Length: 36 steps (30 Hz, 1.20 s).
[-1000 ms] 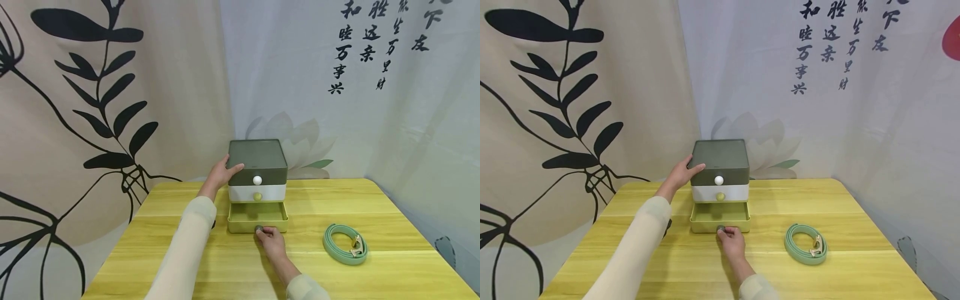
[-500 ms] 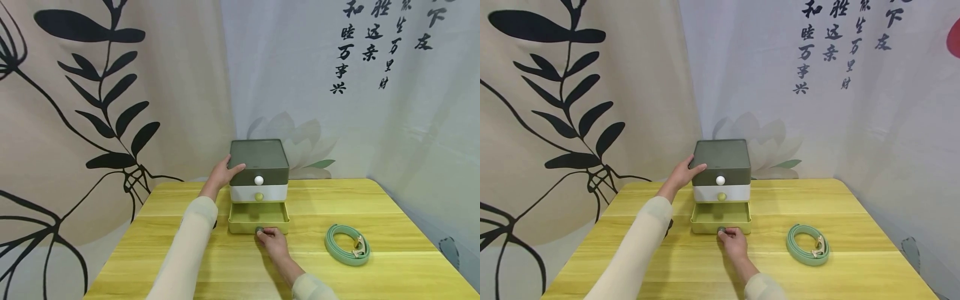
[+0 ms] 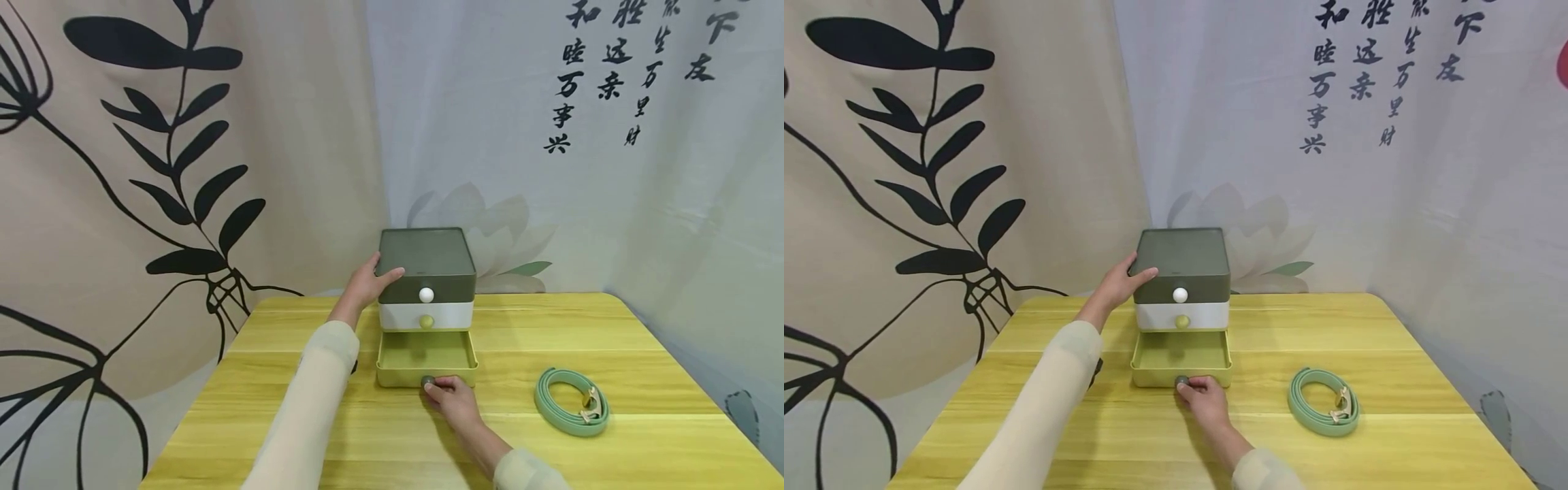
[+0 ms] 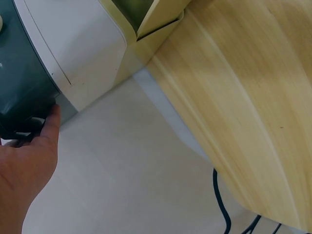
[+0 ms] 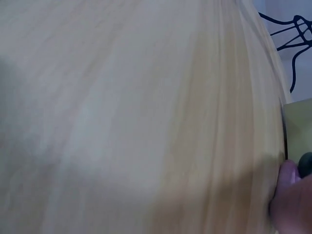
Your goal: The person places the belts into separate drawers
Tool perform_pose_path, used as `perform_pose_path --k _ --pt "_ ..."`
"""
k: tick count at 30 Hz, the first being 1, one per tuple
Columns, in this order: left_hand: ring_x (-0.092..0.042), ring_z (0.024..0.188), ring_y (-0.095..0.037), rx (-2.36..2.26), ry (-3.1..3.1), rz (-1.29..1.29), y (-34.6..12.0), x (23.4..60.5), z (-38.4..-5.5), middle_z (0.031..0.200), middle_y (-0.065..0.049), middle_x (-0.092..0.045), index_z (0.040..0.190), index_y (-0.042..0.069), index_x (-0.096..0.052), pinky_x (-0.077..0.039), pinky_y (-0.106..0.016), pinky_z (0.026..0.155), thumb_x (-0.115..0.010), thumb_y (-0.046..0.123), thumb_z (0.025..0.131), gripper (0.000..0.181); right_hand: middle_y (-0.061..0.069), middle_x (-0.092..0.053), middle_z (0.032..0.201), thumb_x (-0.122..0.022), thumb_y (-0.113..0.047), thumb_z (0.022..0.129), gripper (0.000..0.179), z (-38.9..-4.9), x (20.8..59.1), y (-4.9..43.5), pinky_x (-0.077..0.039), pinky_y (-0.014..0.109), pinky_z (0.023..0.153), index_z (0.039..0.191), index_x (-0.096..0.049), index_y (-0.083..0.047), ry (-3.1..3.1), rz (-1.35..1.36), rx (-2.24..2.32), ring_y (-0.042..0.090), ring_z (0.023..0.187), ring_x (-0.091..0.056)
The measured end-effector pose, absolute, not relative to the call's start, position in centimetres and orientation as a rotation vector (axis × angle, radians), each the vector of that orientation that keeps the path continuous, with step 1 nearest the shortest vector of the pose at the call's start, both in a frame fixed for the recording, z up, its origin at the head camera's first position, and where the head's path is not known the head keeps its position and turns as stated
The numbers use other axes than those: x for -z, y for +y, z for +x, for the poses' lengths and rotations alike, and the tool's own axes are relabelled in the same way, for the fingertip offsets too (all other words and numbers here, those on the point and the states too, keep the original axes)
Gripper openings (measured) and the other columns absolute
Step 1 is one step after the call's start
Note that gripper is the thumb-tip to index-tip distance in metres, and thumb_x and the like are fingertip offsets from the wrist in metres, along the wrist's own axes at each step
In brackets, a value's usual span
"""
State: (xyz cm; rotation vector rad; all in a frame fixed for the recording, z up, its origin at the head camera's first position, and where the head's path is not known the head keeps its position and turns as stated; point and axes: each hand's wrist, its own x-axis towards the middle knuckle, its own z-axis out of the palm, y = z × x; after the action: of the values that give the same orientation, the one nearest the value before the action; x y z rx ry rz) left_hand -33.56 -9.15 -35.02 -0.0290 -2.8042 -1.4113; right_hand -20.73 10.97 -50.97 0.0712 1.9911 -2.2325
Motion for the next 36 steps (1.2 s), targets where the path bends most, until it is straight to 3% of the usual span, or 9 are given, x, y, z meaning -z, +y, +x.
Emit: perform_pose_path --k 15,22,36 --pt "-0.021 0.147 -0.034 1.421 -2.792 -0.035 -8.98 35.1 -33.44 0.163 -0.012 -0.02 0.16 0.015 -0.016 -0.024 -0.052 0.116 -0.059 0.06 0.093 0.092 0.027 -0.061 0.113 -0.065 -0.007 0.096 0.042 -20.48 51.07 11.64 -0.053 0.042 0.092 0.124 -0.045 0.018 1.983 0.057 2.192 0.034 0.103 -0.064" --pt "-0.021 0.147 -0.034 1.409 -2.785 -0.049 -8.95 35.03 -33.51 0.163 -0.012 -0.02 0.16 0.013 -0.017 -0.023 -0.051 0.116 -0.06 0.059 0.093 0.091 0.024 -0.063 0.113 -0.065 -0.016 0.098 0.044 -20.5 51.19 11.65 -0.054 0.042 0.091 0.122 -0.048 0.015 1.99 0.063 2.19 0.035 0.103 -0.065" --pt "-0.02 0.148 -0.033 1.426 -2.776 -0.043 -9.19 35.04 -33.39 0.163 -0.011 -0.02 0.16 0.014 -0.017 -0.024 -0.051 0.116 -0.06 0.059 0.093 0.091 0.024 -0.065 0.109 -0.066 -0.011 0.096 0.039 -20.15 51.03 11.55 -0.055 0.04 0.088 0.119 -0.05 0.016 2.011 0.059 2.183 0.031 0.097 -0.067"
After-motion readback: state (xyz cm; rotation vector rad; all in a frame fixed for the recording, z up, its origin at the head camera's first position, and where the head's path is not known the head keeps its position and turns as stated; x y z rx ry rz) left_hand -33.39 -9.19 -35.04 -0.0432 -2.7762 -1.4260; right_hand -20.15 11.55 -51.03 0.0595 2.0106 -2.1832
